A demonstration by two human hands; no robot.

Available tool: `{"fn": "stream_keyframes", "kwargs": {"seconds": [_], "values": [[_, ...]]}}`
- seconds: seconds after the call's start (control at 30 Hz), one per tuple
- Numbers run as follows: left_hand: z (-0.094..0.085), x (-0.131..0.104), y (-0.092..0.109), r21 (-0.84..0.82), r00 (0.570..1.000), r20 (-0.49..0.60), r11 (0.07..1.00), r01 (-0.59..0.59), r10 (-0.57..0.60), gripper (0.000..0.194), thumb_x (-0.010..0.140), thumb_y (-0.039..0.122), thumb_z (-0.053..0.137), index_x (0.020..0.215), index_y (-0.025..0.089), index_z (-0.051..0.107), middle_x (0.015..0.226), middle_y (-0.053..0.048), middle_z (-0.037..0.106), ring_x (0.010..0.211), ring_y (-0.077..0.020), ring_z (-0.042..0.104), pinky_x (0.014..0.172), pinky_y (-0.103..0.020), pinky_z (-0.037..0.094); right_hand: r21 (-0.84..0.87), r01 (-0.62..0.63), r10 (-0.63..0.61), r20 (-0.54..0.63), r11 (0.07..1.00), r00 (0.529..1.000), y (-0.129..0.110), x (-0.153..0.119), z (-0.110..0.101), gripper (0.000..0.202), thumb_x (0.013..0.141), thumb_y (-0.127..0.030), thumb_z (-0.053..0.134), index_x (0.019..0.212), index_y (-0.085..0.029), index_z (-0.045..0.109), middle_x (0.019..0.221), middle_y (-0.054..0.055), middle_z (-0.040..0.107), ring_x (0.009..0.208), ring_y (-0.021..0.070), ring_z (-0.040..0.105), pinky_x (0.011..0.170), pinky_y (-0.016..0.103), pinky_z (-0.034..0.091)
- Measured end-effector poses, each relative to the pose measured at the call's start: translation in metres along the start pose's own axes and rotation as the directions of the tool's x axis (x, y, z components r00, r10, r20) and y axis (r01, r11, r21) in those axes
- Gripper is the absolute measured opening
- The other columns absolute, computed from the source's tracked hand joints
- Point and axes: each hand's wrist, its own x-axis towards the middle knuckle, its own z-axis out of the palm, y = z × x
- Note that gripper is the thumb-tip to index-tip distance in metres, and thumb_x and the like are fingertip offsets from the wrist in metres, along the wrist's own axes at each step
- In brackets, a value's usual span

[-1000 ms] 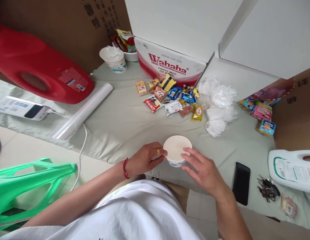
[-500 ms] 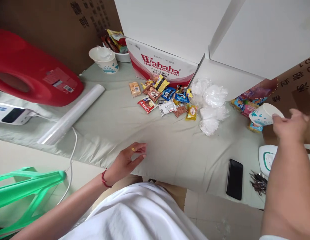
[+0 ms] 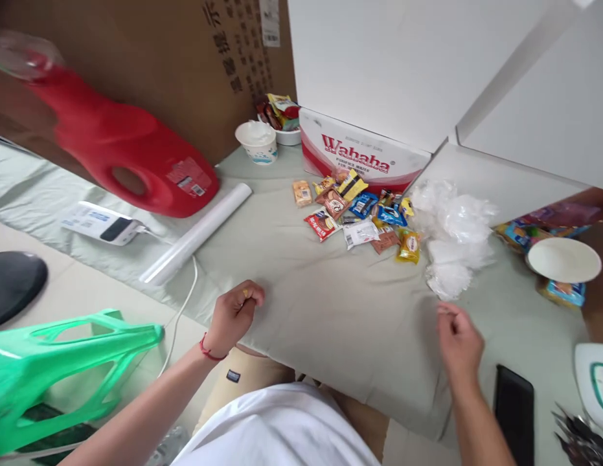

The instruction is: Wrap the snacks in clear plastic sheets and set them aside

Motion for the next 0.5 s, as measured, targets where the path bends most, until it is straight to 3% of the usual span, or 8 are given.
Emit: {"fn": "stream_keyframes", "kwargs": {"seconds": [0.1, 0.2, 0.27, 0.37, 0.5], "values": [[-0.003, 0.032, -0.003, -0.033, 0.986, -0.157, 0.998, 0.056, -0.061, 0.023, 0.075, 0.008, 0.041, 0.067, 0.021, 0.058, 0.073, 0.001, 0.061, 0.07, -0.0137, 0.059, 0.068, -0.025, 0.047, 0.071, 0.272, -0.28, 0.132, 0.96, 0.951, -0.039, -0.055, 0.025, 0.035, 0.096, -0.046, 0.056, 0.103, -0.019, 0.077, 0.078, 0.004, 0.075, 0.064, 0.0171, 0.069, 0.066, 0.028, 0.056], [0.003, 0.092, -0.002, -0.05, 0.943, -0.315, 0.994, 0.094, -0.105, 0.02, 0.083, 0.012, 0.045, 0.077, 0.02, 0.062, 0.082, -0.001, 0.064, 0.075, -0.0152, 0.061, 0.071, -0.026, 0.048, 0.106, 0.456, -0.467, 0.169, 0.884, 0.868, -0.06, -0.079, 0.045, 0.031, 0.102, -0.038, 0.051, 0.103, -0.019, 0.075, 0.096, 0.005, 0.079, 0.082, 0.0174, 0.075, 0.076, 0.027, 0.059], [0.006, 0.145, -0.003, -0.034, 0.918, -0.381, 0.994, 0.1, -0.106, 0.017, 0.086, 0.012, 0.048, 0.086, 0.02, 0.062, 0.091, -0.003, 0.066, 0.085, -0.0173, 0.064, 0.077, -0.028, 0.051, 0.063, 0.491, -0.495, 0.154, 0.869, 0.855, -0.061, -0.083, 0.055, 0.031, 0.104, -0.036, 0.048, 0.104, -0.018, 0.074, 0.096, 0.005, 0.079, 0.082, 0.0173, 0.076, 0.073, 0.027, 0.059], [0.001, 0.233, -0.012, 0.158, 0.899, -0.437, 0.981, 0.113, -0.033, 0.017, 0.086, 0.009, 0.055, 0.099, 0.019, 0.061, 0.109, -0.009, 0.065, 0.096, -0.0214, 0.065, 0.093, -0.036, 0.051, -0.009, 0.513, -0.508, 0.13, 0.858, 0.852, -0.053, -0.085, 0.061, 0.031, 0.106, -0.036, 0.047, 0.107, -0.018, 0.073, 0.095, 0.004, 0.078, 0.081, 0.0172, 0.076, 0.07, 0.026, 0.058], [-0.025, 0.326, -0.034, 0.5, 0.931, -0.36, 0.855, 0.139, 0.059, 0.038, 0.09, 0.018, 0.068, 0.126, 0.016, 0.055, 0.133, -0.016, 0.056, 0.107, -0.025, 0.062, 0.096, -0.039, 0.048, -0.042, 0.53, -0.519, 0.15, 0.847, 0.841, -0.05, -0.086, 0.061, 0.031, 0.106, -0.037, 0.047, 0.108, -0.019, 0.072, 0.094, 0.003, 0.077, 0.077, 0.0156, 0.075, 0.067, 0.024, 0.057]]}}
